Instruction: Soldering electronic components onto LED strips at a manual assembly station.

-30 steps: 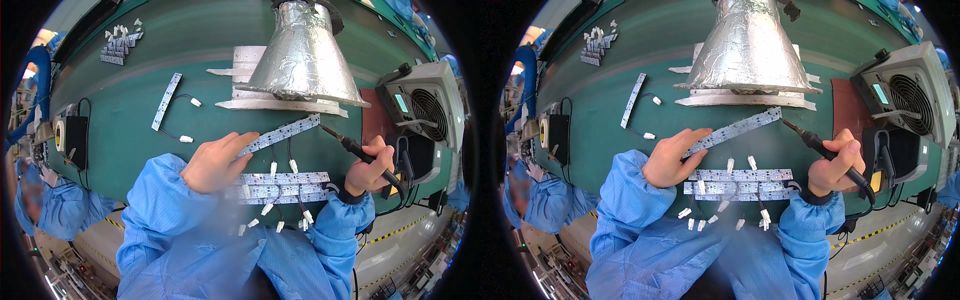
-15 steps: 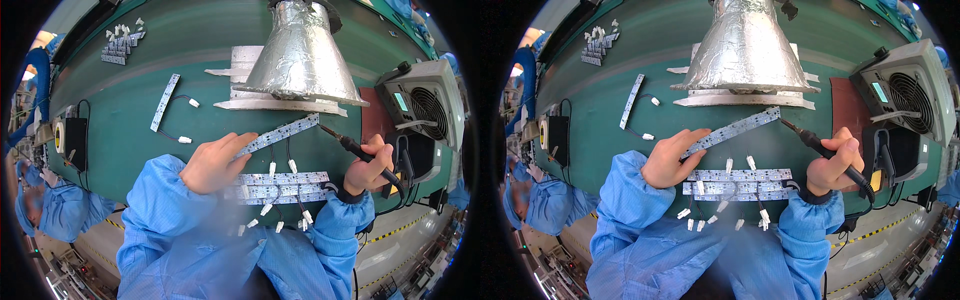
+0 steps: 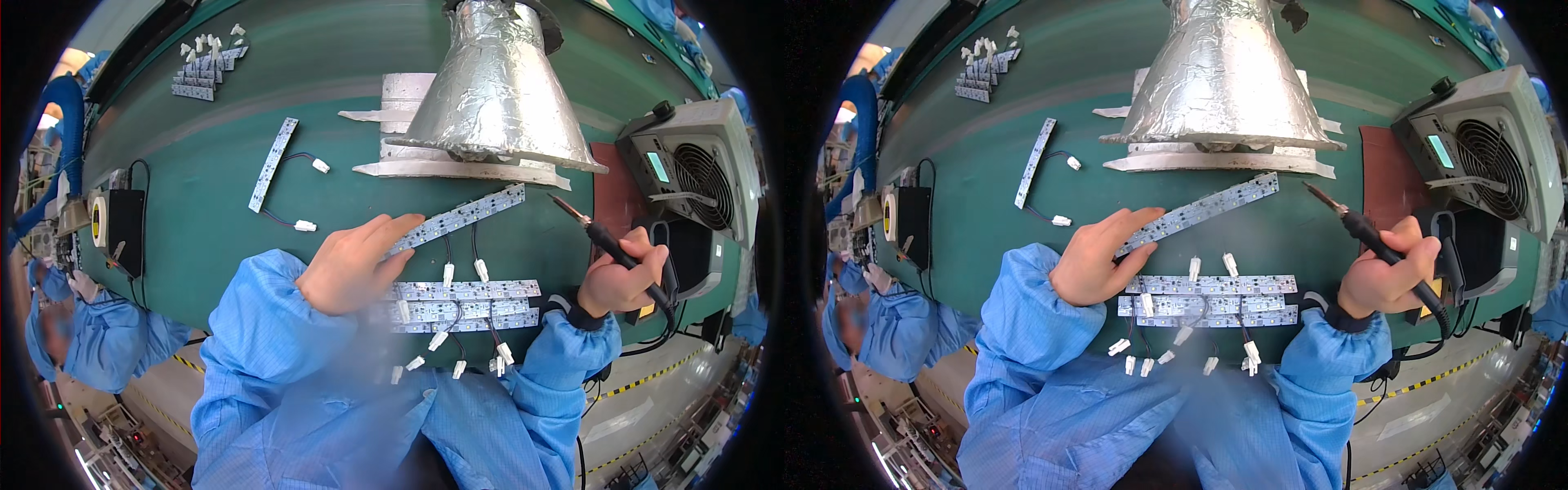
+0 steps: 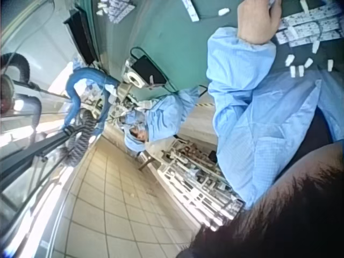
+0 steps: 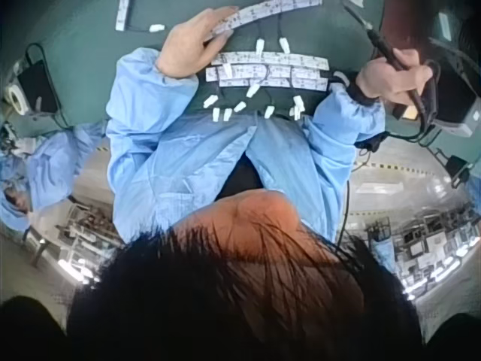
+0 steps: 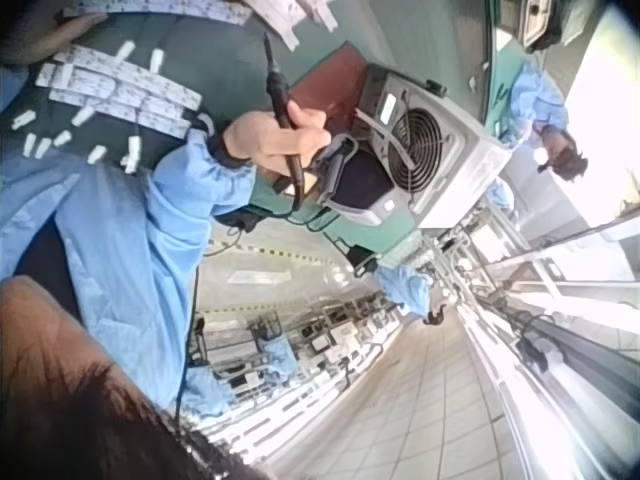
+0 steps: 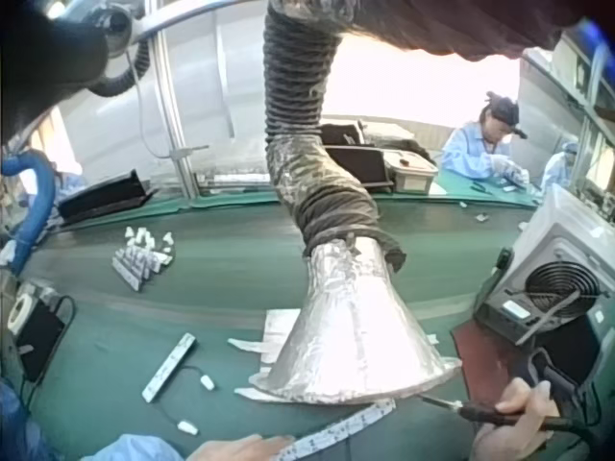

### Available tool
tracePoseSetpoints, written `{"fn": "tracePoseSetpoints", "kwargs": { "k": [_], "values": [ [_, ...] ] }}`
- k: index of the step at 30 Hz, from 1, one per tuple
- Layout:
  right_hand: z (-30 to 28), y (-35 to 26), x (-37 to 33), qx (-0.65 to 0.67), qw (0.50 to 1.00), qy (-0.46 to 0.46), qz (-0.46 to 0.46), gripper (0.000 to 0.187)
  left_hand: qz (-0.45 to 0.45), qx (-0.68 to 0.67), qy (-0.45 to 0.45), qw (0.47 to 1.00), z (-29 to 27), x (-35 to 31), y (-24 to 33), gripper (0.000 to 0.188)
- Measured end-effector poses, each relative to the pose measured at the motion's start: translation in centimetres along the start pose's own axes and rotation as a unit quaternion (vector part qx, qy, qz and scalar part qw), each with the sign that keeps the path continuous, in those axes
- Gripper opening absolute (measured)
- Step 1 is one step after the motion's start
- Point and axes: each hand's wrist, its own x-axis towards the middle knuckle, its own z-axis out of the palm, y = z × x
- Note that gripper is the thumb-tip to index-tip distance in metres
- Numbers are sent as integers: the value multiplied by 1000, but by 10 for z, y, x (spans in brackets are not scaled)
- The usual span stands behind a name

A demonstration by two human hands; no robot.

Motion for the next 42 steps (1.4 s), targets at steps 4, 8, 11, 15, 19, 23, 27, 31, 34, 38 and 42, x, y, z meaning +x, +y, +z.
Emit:
{"fn": "tracePoseSetpoints", "kwargs": {
  "k": [4, 8, 11, 15, 19, 23, 27, 31, 34, 38, 42],
  "values": [
    [1, 1, 2, 32, 999, 25, 28, 42, -7, -2, 4, 1000, -3, -2, 2, 40],
    [3, 2, 2, 65, 995, 39, 62, 41, -1, 1, 26, 1000, -14, -7, 1, 37],
    [-8, 8, 7, 90, 992, 43, 77, 40, -83, -86, -57, 991, -47, -16, 10, 31],
    [-15, 11, 9, 101, 991, 37, 79, 40, -135, -120, -52, 982, -97, -57, 18, 30],
    [-11, 7, 4, 106, 991, -2, 82, 40, -201, -92, 123, 967, -100, -78, 9, 30],
    [-12, 14, 2, 95, 993, 11, 72, 40, -196, -69, 224, 952, -56, -54, -10, 32],
    [-9, 10, 0, 72, 995, 20, 68, 41, -45, 245, 258, 933, -55, -28, -32, 35],
    [-12, 9, -2, 52, 995, -9, 88, 42, -159, 329, 230, 902, -73, -28, -59, 40],
    [-11, 9, -3, 58, 994, -8, 88, 42, -230, 256, 217, 913, -78, -30, -74, 38],
    [-10, 9, -3, 64, 995, -20, 79, 42, -331, 250, 230, 881, -102, -43, -79, 39],
    [-15, 7, -3, 91, 991, -35, 94, 41, -419, 293, 200, 836, -119, -62, -91, 45]
  ]
}}
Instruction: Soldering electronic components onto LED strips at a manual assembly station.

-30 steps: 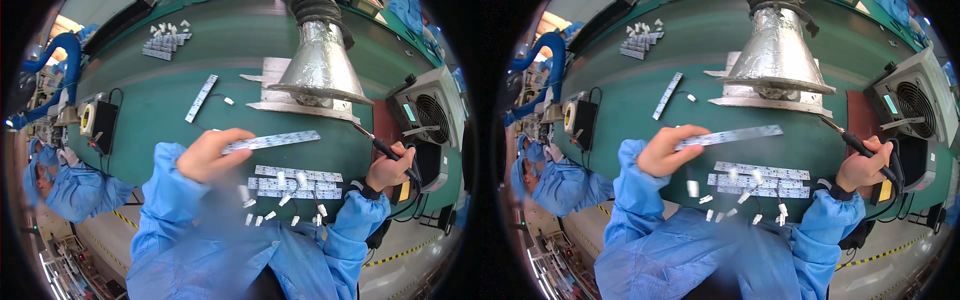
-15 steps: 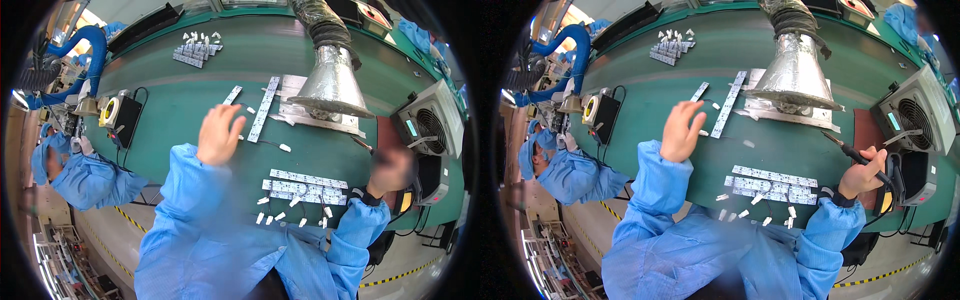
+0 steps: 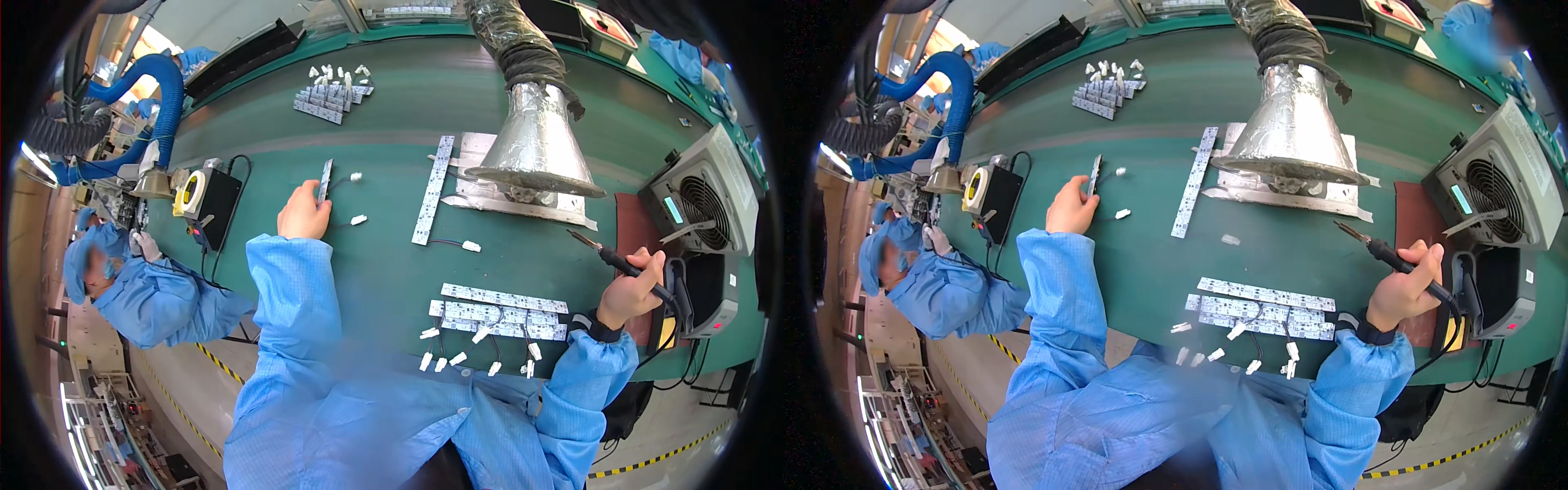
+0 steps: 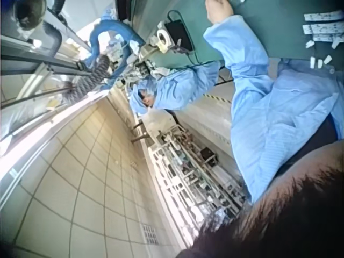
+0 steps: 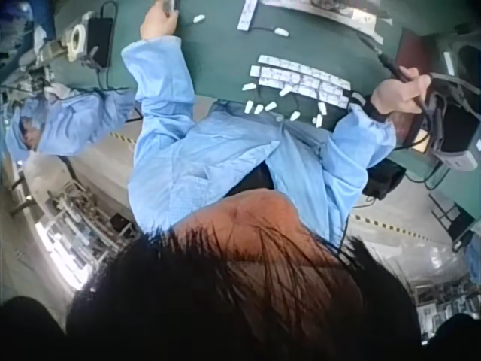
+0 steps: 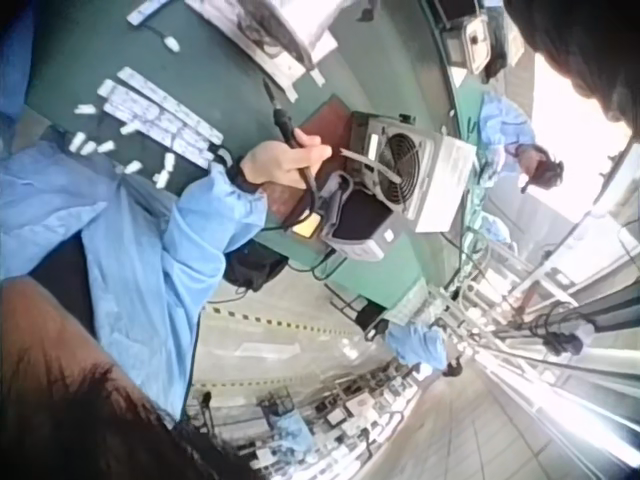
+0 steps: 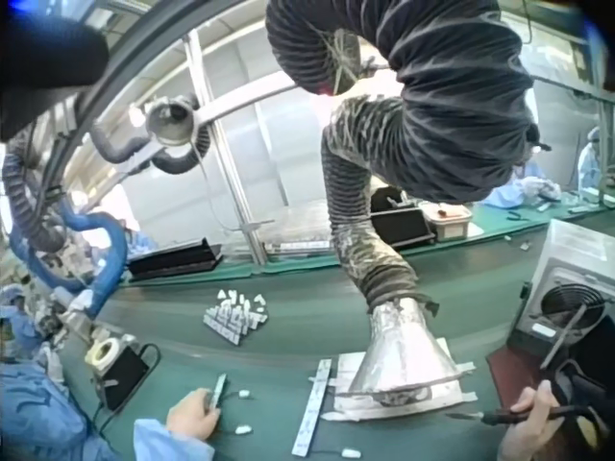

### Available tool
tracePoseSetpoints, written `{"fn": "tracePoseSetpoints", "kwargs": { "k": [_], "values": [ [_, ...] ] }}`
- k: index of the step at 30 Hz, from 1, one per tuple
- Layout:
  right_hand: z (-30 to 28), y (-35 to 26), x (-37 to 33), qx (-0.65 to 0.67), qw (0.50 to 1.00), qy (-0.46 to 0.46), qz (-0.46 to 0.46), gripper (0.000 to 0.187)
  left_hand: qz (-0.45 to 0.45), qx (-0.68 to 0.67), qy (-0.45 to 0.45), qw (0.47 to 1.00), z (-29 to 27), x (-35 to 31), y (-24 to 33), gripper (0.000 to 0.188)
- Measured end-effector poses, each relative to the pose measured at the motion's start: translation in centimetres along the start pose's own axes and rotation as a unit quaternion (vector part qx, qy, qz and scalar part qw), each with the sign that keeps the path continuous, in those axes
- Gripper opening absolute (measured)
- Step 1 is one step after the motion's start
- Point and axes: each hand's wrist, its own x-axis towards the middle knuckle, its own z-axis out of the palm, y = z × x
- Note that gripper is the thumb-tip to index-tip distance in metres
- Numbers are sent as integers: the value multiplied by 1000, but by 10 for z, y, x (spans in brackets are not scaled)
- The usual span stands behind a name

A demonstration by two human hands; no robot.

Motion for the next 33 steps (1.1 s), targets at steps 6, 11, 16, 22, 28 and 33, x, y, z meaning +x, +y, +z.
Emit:
{"fn": "tracePoseSetpoints", "kwargs": {
  "k": [6, 11, 16, 22, 28, 33],
  "values": [
    [2, 1, 1, 9, 1000, -9, 9, 43, 99, 10, 51, 994, -7, 0, 4, 49],
    [-3, -2, 1, 9, 1000, -10, -5, 42, 258, -133, -32, 956, 6, -51, 102, 53],
    [5, -1, -2, 6, 1000, -13, 1, 41, 301, -131, 13, 945, 31, -59, 119, 47],
    [11, -6, -3, -2, 1000, 3, -21, 42, 224, -155, -16, 962, 28, -53, 101, 51],
    [11, -6, 0, 5, 1000, 14, -18, 39, 357, -162, -34, 919, -4, -96, 126, 45],
    [14, -12, -1, 18, 999, 16, -20, 40, 507, -221, -249, 795, 18, -117, 140, 40]
  ]
}}
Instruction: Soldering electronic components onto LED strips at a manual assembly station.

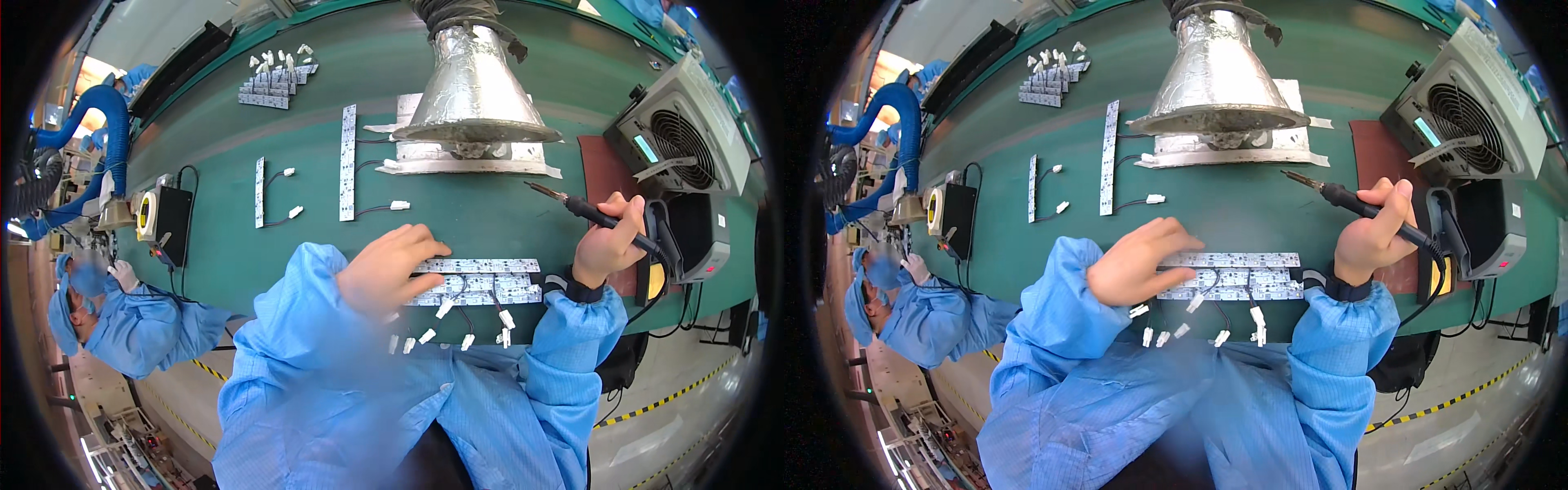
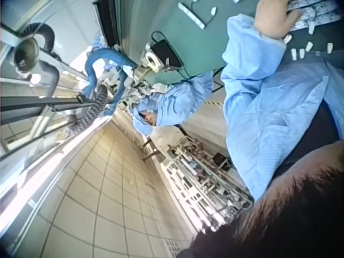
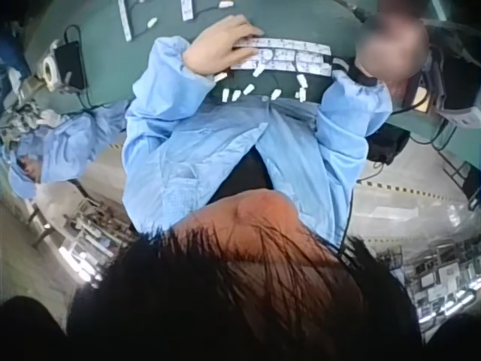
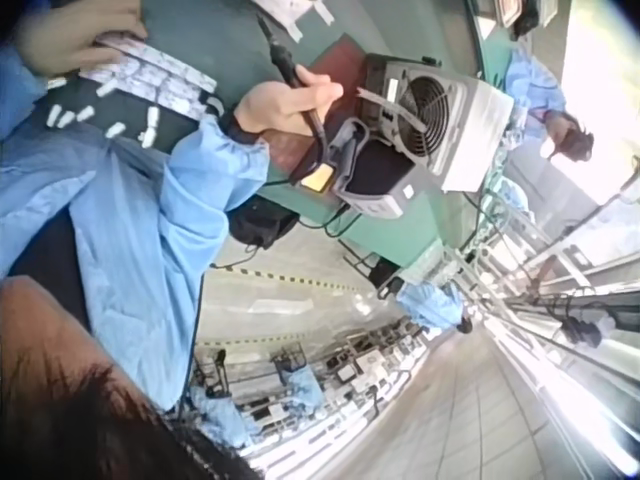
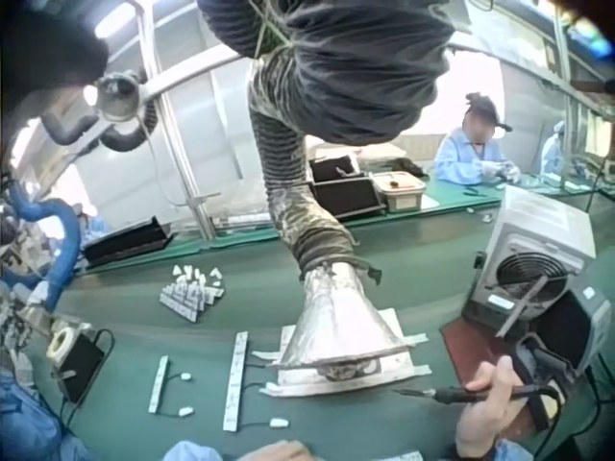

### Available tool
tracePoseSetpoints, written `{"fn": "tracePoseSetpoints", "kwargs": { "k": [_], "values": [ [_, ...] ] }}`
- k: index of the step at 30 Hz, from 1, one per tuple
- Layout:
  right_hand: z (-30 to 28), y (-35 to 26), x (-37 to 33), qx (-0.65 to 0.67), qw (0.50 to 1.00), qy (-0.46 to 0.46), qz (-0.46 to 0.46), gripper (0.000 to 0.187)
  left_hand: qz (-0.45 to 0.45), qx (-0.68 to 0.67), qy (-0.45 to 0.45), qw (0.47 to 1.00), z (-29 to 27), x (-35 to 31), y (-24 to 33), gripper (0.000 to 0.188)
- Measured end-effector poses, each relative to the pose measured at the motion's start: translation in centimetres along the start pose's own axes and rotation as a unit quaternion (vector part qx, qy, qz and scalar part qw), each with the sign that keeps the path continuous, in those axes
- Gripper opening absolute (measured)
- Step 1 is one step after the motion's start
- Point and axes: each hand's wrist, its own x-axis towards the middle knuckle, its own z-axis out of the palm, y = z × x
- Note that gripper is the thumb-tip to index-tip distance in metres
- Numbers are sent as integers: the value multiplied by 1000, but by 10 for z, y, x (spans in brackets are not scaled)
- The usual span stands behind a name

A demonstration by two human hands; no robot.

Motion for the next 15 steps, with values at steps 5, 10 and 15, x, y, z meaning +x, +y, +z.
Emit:
{"fn": "tracePoseSetpoints", "kwargs": {
  "k": [5, 10, 15],
  "values": [
    [-5, -1, 3, -3, 1000, 17, 0, 40, -110, -150, -118, 975, -23, 16, 3, 30],
    [-2, -10, 7, -16, 996, 68, -47, 39, -166, -371, -23, 913, -16, 20, -10, 32],
    [6, -17, -3, -24, 995, 53, -78, 42, -225, -451, 7, 864, -14, 29, -10, 39]
  ]
}}
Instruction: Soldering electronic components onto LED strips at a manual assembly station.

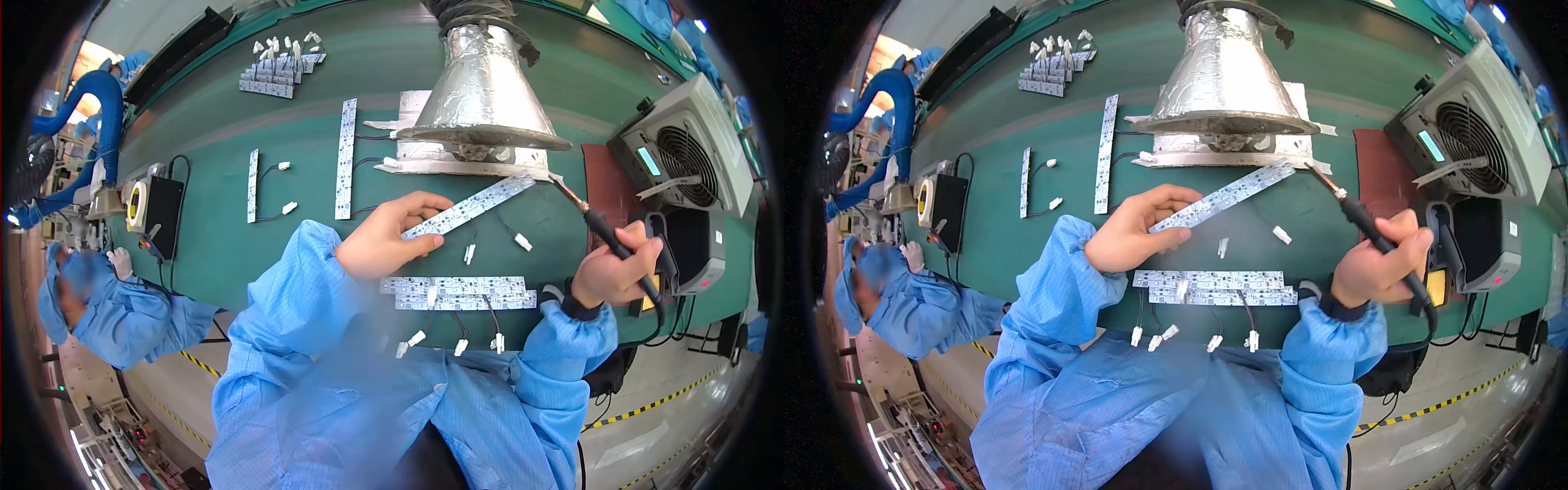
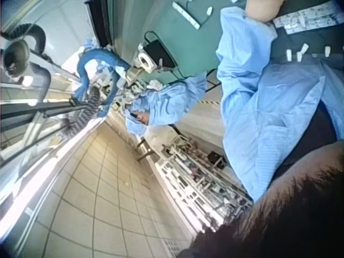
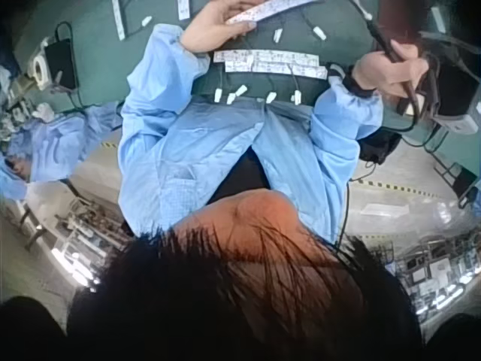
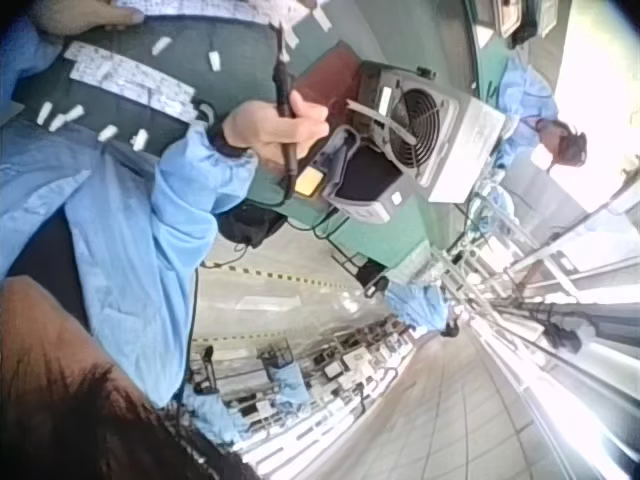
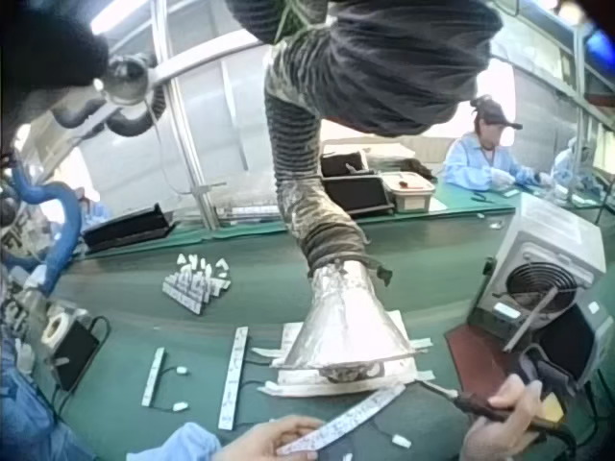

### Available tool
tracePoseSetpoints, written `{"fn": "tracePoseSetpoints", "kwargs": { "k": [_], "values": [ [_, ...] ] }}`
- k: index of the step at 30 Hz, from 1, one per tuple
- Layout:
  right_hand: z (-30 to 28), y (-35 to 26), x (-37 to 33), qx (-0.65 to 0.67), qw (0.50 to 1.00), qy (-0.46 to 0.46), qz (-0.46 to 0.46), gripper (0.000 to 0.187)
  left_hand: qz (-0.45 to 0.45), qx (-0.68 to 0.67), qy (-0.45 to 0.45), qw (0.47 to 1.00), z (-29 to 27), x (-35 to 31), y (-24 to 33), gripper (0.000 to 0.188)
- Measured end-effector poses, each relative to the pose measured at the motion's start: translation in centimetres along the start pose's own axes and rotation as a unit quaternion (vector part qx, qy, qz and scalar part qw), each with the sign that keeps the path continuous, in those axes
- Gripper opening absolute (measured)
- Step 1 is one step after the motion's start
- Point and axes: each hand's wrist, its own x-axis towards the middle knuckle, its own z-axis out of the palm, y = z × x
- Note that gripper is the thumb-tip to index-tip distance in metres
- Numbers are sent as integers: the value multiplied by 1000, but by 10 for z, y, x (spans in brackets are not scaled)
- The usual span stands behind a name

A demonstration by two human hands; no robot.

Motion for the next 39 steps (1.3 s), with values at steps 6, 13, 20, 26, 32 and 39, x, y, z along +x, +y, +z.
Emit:
{"fn": "tracePoseSetpoints", "kwargs": {
  "k": [6, 13, 20, 26, 32, 39],
  "values": [
    [-5, -18, -42, -13, 947, -275, -162, 46, 167, 164, 49, 971, 1, -1, -25, 42],
    [-2, -26, -60, -5, 912, -385, -142, 45, 194, 193, 88, 958, 6, -3, -29, 42],
    [1, -23, -60, -17, 895, -420, -146, 42, 198, 212, 98, 952, 6, -2, -32, 42],
    [2, -22, -62, -24, 894, -421, -148, 40, 204, 224, 98, 948, 6, -2, -32, 42],
    [1, -21, -62, -22, 893, -424, -153, 37, 209, 227, 100, 946, 6, -2, -34, 43],
    [3, -23, -64, -30, 892, -425, -149, 37, 205, 224, 100, 947, 6, -2, -33, 43]
  ]
}}
